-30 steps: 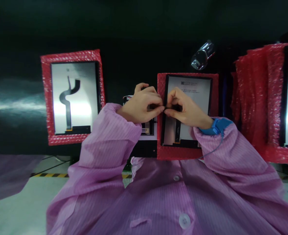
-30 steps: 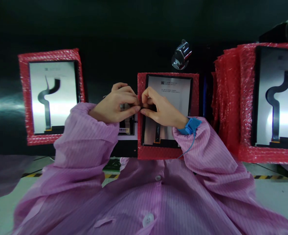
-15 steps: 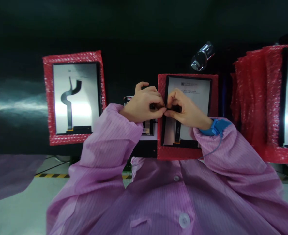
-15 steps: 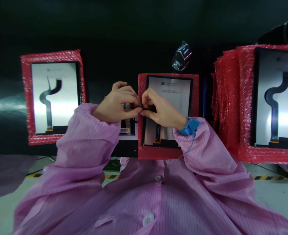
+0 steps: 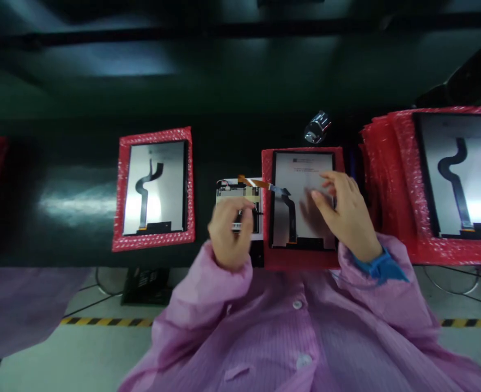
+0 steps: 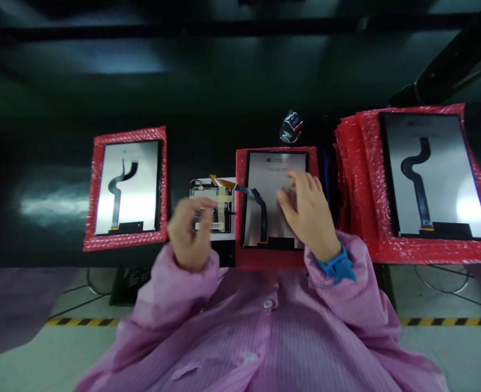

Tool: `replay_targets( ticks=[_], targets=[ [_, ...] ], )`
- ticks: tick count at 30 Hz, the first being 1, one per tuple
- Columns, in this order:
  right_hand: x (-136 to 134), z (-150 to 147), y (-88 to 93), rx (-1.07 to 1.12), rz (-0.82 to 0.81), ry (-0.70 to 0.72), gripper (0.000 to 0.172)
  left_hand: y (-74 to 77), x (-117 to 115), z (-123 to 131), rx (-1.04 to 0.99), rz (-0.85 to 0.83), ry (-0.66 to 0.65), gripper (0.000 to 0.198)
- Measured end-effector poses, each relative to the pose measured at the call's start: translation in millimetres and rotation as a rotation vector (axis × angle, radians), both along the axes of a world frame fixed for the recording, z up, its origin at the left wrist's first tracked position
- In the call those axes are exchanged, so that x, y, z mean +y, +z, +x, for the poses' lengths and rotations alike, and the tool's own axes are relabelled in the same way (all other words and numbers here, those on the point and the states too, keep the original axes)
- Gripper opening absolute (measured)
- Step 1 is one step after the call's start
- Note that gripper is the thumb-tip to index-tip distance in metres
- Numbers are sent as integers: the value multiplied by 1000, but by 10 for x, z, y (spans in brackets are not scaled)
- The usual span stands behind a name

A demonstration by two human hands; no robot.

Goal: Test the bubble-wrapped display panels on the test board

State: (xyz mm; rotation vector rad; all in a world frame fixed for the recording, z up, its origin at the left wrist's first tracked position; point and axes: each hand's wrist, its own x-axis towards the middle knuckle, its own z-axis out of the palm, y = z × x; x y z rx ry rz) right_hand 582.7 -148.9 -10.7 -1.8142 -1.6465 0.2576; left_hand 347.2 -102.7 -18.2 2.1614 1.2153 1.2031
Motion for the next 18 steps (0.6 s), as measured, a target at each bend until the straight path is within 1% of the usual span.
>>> replay_targets(
  ticks=[1, 3, 5, 8, 11, 13, 15, 16, 18],
  targets=[
    [-158, 14, -25, 2, -37, -58, 35, -61, -186, 14, 80, 8, -29, 11],
    [-441, -3, -98, 35, -114, -131, 37, -194, -490, 45, 227, -9, -46, 14],
    [-634, -65, -185, 79, -150, -186, 44, -309, -670, 64, 307, -4, -50, 21],
    [-731, -140, -303, 156, -131, -295, 58, -401, -730, 57, 322, 23, -60, 23],
    [-702, -86, -347, 318, -132, -353, 63, -410, -685, 39, 319, 52, -78, 23],
    [-687, 1, -290, 481, -169, -315, 62, -397, -667, 37, 315, 79, -80, 22],
    [-700, 63, -154, 595, -187, -232, 57, -387, -669, 42, 307, 86, -86, 22],
    [-713, 67, -64, 601, -169, -181, 54, -385, -675, 45, 304, 79, -92, 24],
    [-736, 7, 122, 479, -72, -65, 53, -390, -685, 45, 288, 63, -103, 27]
  ],
)
